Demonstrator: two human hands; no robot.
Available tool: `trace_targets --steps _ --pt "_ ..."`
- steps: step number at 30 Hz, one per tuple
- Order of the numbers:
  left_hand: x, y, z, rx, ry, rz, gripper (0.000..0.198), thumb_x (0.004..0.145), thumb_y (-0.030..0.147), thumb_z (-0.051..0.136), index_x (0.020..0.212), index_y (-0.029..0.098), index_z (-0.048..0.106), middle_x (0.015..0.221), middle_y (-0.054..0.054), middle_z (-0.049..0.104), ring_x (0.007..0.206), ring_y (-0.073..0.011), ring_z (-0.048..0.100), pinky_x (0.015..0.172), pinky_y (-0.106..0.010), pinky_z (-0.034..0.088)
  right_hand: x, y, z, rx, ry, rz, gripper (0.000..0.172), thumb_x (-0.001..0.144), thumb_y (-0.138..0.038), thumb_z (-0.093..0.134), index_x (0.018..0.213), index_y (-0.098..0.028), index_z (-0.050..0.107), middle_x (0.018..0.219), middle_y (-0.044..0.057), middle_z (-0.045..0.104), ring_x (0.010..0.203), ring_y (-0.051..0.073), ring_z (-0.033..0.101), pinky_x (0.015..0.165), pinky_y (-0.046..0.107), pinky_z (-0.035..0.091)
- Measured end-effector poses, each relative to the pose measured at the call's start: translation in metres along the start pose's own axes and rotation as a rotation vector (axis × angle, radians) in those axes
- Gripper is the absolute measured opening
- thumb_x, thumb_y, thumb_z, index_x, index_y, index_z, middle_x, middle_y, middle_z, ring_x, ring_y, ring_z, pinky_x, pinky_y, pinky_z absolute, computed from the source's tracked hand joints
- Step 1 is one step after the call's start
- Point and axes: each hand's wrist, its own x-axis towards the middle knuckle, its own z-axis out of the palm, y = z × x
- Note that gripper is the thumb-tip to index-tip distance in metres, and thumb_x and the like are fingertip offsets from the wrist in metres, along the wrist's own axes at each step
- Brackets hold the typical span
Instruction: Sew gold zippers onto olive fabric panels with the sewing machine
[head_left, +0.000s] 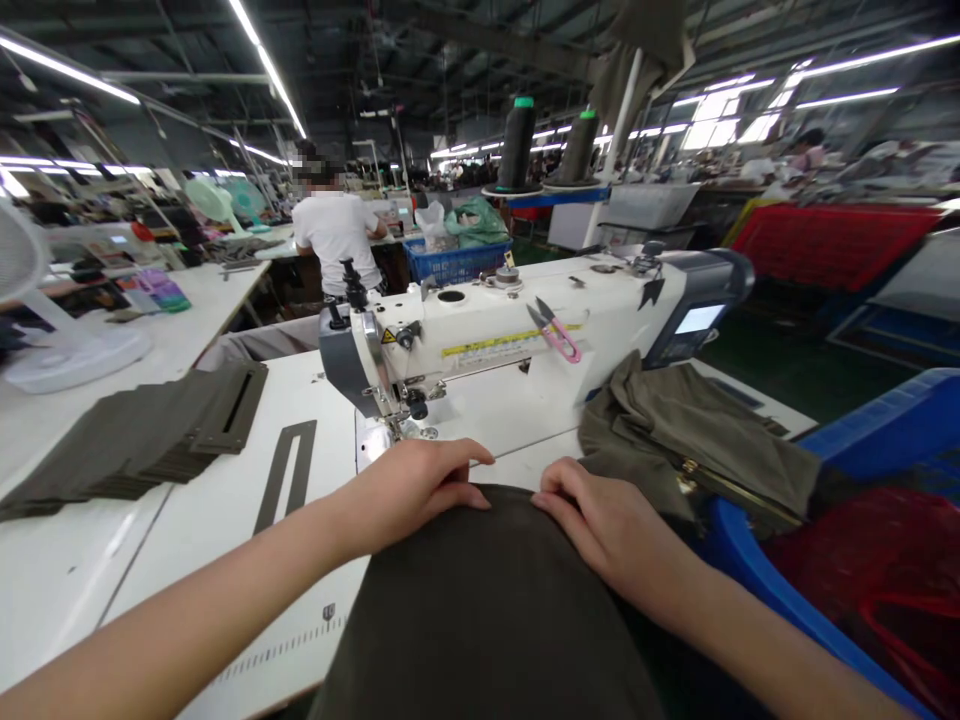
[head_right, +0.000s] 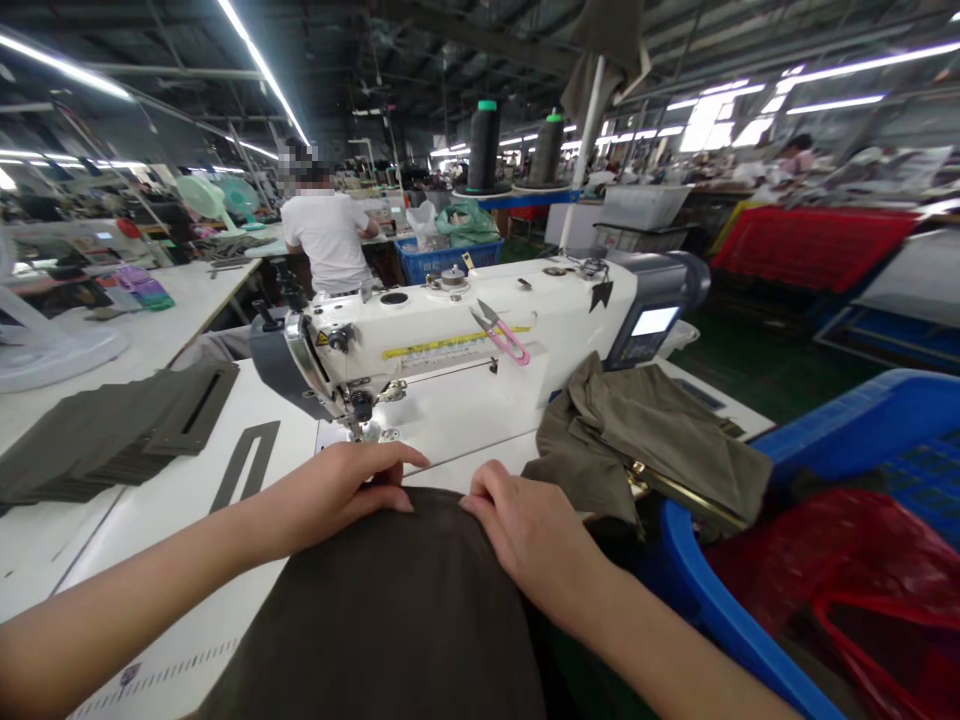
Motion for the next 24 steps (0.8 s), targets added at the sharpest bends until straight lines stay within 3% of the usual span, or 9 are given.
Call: trace_targets --steps 2,4,7,10,12,16,19,22,24 --pt "0.004 0.003 -0.004 0.006 -0.014 0.045 0.009 0.082 0.021 0.058 0.091 0.020 0.059 0.076 0.002 0.063 0.070 -0.0128 0.059 0.061 -0.019 0.042 0.004 0.002 -0.012 -0.084 0.049 -0.094 0.017 0.091 -0.024 0.037 0.079 -0.019 0.048 0.064 -0.001 0.057 0.057 0.013 0.056 0.054 0.025 0.041" --pt "0.007 0.010 -0.007 0.137 0.068 0.091 0.006 0.083 0.017 0.055 0.081 0.018 0.060 0.078 0.000 0.063 0.072 -0.0140 0.058 0.063 -0.022 0.043 0.006 -0.003 -0.031 -0.226 0.172 -0.230 0.019 0.092 -0.025 0.036 0.083 -0.018 0.052 0.069 0.003 0.060 0.064 0.016 0.058 0.059 0.028 0.043" --pt "0.004 0.020 -0.010 0.406 0.394 0.166 0.015 0.088 0.014 0.043 0.084 0.016 0.058 0.089 -0.004 0.062 0.080 -0.0173 0.057 0.068 -0.029 0.043 0.002 -0.023 -0.058 -0.439 0.340 -0.422 0.021 0.091 -0.022 0.037 0.090 -0.020 0.058 0.074 0.006 0.062 0.069 0.018 0.057 0.064 0.032 0.043" --pt "-0.012 0.016 0.000 0.557 0.662 0.276 0.018 0.090 0.014 0.040 0.087 0.016 0.057 0.094 -0.006 0.062 0.090 -0.0183 0.055 0.073 -0.031 0.044 -0.006 -0.048 -0.044 -0.496 0.381 -0.582 0.028 0.088 -0.014 0.034 0.095 -0.019 0.060 0.077 0.007 0.065 0.069 0.018 0.056 0.065 0.033 0.043" --pt "-0.028 0.003 0.017 0.603 0.639 0.309 0.020 0.090 0.012 0.039 0.085 0.016 0.057 0.086 -0.006 0.063 0.086 -0.0177 0.057 0.072 -0.030 0.045 -0.013 -0.060 -0.008 -0.470 0.320 -0.662 0.031 0.083 -0.005 0.033 0.086 -0.015 0.062 0.073 0.009 0.064 0.065 0.019 0.055 0.060 0.033 0.042" --pt "-0.063 -0.029 0.057 0.554 0.286 0.199 0.025 0.089 0.010 0.035 0.080 0.014 0.058 0.078 -0.007 0.061 0.076 -0.0181 0.058 0.069 -0.031 0.050 -0.019 -0.061 0.058 -0.145 0.210 -0.653 0.035 0.086 -0.009 0.035 0.056 -0.018 0.051 0.049 0.001 0.047 0.046 0.013 0.043 0.045 0.028 0.032" --pt "-0.077 -0.034 0.071 0.428 0.205 0.069 0.021 0.088 0.012 0.038 0.087 0.015 0.059 0.090 -0.008 0.062 0.087 -0.0191 0.058 0.086 -0.037 0.047 -0.003 -0.040 0.059 -0.002 0.144 -0.335 0.026 0.089 -0.018 0.039 0.070 -0.018 0.057 0.064 0.001 0.056 0.062 0.013 0.053 0.058 0.026 0.038" --pt "-0.078 -0.021 0.073 0.331 0.248 -0.085 0.016 0.086 0.021 0.044 0.092 0.016 0.059 0.095 -0.009 0.061 0.095 -0.0219 0.058 0.099 -0.047 0.036 0.026 -0.013 0.051 -0.152 0.103 0.031 0.017 0.086 -0.023 0.048 0.072 -0.018 0.056 0.071 0.003 0.061 0.069 0.017 0.058 0.062 0.027 0.040" --pt "-0.075 -0.010 0.073 0.294 0.271 -0.181 0.018 0.084 0.026 0.048 0.094 0.015 0.058 0.095 -0.010 0.060 0.099 -0.0247 0.056 0.101 -0.050 0.033 0.041 -0.001 0.056 -0.256 0.019 0.166 0.019 0.082 -0.034 0.056 0.072 -0.018 0.055 0.070 0.004 0.061 0.068 0.019 0.059 0.059 0.028 0.039"
